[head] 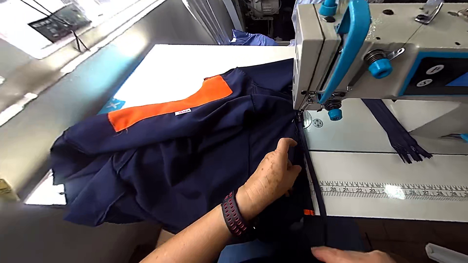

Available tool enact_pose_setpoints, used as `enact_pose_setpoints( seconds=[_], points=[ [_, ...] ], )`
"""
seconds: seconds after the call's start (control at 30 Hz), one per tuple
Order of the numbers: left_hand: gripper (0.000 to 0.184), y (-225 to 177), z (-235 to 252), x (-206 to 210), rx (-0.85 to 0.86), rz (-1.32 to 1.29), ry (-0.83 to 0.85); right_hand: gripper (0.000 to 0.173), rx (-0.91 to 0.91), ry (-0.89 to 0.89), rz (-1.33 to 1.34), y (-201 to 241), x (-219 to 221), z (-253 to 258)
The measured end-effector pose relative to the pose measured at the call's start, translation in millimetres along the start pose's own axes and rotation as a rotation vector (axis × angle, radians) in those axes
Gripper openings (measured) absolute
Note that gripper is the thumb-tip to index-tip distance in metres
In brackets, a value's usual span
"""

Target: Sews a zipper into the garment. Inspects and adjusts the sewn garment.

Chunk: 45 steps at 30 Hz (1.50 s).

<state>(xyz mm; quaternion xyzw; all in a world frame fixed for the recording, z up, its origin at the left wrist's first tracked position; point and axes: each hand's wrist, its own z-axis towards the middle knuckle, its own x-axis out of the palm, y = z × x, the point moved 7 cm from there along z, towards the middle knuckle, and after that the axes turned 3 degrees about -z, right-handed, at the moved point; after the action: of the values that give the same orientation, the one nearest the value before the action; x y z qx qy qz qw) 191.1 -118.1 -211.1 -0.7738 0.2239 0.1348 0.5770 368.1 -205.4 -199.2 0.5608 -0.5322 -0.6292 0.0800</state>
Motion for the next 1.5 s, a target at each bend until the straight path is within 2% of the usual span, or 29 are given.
enact_pose_setpoints(
  seconds=[0.07,0.1,0.17,0.2,0.23,0.3,0.33,0.4,0.5,0.6,0.7,0.8,0.9,1.0,1.17,1.3,1.4,1.5],
  points=[
    [0.041,6,-2,1,-0.104,-0.206,0.054,0.03,-0.136,-0.276,-0.041,4,-49,12],
    [0.033,6,-4,2,-0.134,-0.195,0.089,0.026,-0.214,-0.446,-0.145,-1,-67,23],
    [0.023,2,-6,3,-0.153,0.002,0.213,0.026,-0.33,-0.694,-0.396,-15,-80,51],
    [0.027,-3,-5,0,-0.085,0.155,0.23,0.026,-0.36,-0.719,-0.463,-19,-80,65],
    [0.031,-9,-3,-6,0.061,0.319,0.16,0.026,-0.381,-0.718,-0.505,-21,-80,77],
    [0.021,-24,0,-19,0.541,0.57,-0.181,0.026,-0.413,-0.748,-0.563,-22,-84,93],
    [0.015,-29,3,-23,0.76,0.655,-0.3,0.027,-0.419,-0.765,-0.595,-25,-89,100],
    [0.02,-33,13,-26,1.049,0.75,-0.306,0.027,-0.439,-0.752,-0.663,-32,-96,113],
    [0.026,-23,26,-24,1.22,0.808,-0.15,0.032,-0.485,-0.616,-0.701,-42,-96,127],
    [0.028,-8,26,-26,1.167,0.744,-0.139,0.038,-0.516,-0.511,-0.705,-47,-93,126],
    [0.032,-6,22,-24,1.1,0.726,-0.178,0.034,-0.57,-0.471,-0.704,-51,-99,126],
    [0.038,-8,28,-22,1.06,0.749,-0.1,0.035,-0.624,-0.481,-0.686,-50,-98,129],
    [0.042,-10,33,-25,1.046,0.737,-0.123,0.04,-0.638,-0.515,-0.695,-50,-100,132],
    [0.055,-4,32,-25,0.99,0.732,-0.145,0.04,-0.626,-0.558,-0.648,-55,-103,133],
    [0.057,14,16,-30,0.878,0.755,-0.136,0.023,-0.618,-0.684,-0.606,-51,-112,130],
    [0.06,16,14,-33,0.883,0.697,-0.124,0.022,-0.649,-0.658,-0.683,-48,-104,127],
    [0.074,15,17,-37,0.879,0.638,-0.116,0.02,-0.686,-0.655,-0.722,-40,-100,127],
    [0.069,19,20,-35,0.888,0.684,-0.081,0.024,-0.677,-0.594,-0.76,-36,-95,133]
  ],
)
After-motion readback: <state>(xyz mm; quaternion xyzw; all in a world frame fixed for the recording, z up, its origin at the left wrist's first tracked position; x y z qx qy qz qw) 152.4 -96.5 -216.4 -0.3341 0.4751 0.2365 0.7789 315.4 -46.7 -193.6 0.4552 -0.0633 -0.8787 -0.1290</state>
